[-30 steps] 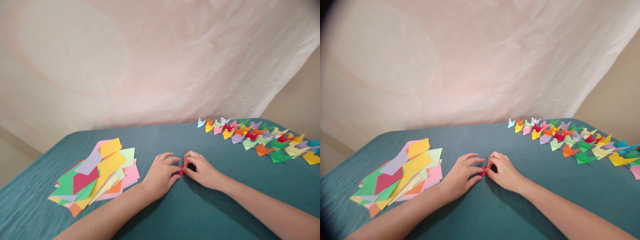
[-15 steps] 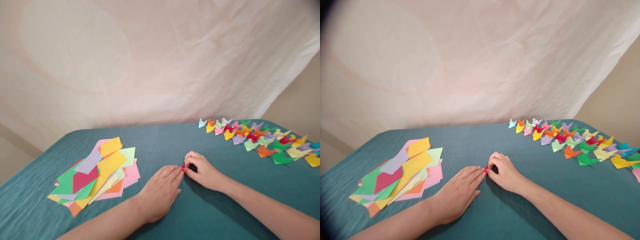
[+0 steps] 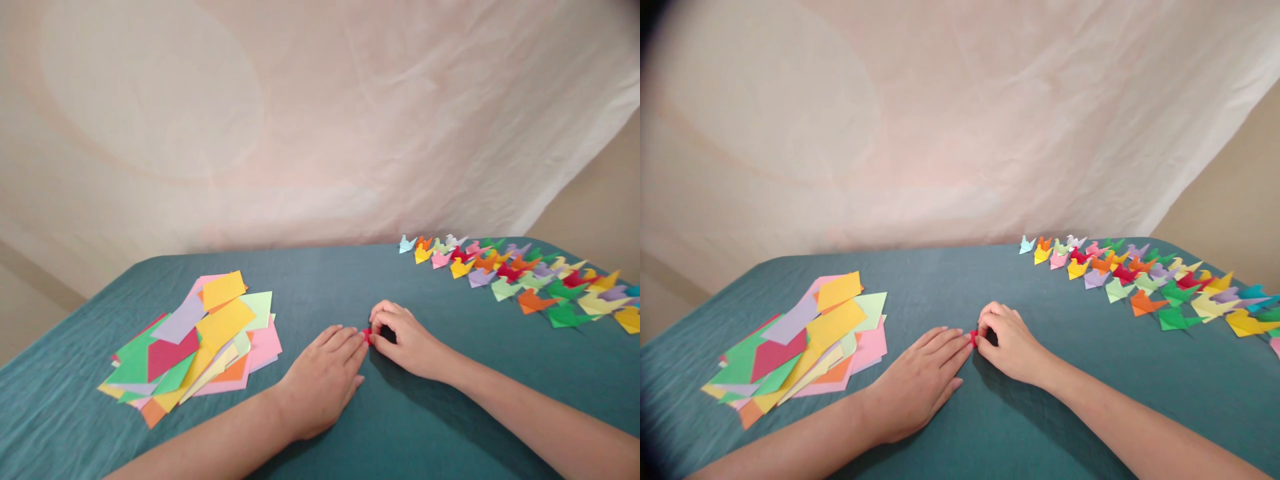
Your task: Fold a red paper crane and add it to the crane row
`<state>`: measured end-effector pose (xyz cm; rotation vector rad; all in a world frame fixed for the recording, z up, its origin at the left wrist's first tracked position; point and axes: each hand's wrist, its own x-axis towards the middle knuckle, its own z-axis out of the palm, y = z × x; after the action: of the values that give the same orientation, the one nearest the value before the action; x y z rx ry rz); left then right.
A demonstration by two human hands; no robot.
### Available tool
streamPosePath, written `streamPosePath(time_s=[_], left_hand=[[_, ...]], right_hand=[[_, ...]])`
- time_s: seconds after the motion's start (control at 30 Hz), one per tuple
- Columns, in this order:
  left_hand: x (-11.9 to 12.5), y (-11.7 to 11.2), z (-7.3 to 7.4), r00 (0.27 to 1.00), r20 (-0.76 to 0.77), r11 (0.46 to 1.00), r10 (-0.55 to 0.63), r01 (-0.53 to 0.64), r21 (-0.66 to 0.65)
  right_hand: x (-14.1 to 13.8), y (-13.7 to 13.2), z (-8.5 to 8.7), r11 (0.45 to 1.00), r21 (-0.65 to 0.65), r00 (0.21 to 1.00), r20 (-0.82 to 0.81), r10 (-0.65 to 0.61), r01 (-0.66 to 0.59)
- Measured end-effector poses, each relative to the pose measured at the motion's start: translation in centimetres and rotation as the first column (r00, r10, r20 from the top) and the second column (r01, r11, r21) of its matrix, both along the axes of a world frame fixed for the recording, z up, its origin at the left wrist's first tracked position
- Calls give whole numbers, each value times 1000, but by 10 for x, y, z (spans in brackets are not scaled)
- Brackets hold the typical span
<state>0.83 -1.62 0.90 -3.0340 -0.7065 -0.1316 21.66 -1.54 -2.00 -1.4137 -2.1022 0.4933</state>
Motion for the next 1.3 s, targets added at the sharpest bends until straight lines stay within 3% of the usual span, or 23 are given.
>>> streamPosePath(time_s=[0.47,0.83,1.0,1.13,1.3], left_hand=[[1,1,-6,1000,-5,991,-7,8,133],[1,2,-9,1000,-1,990,-8,8,144],[1,2,-10,1000,-6,989,-7,8,149],[1,2,-11,1000,-5,988,-8,9,152],[2,2,-14,1000,3,987,-8,8,164]], right_hand=[[0,2,-9,999,17,999,-20,-38,38],[2,2,-12,998,62,998,-66,-2,6],[4,-6,-5,995,98,992,-125,19,-7],[6,-18,3,956,278,991,115,61,-91],[0,-27,5,881,421,909,415,23,-214]])
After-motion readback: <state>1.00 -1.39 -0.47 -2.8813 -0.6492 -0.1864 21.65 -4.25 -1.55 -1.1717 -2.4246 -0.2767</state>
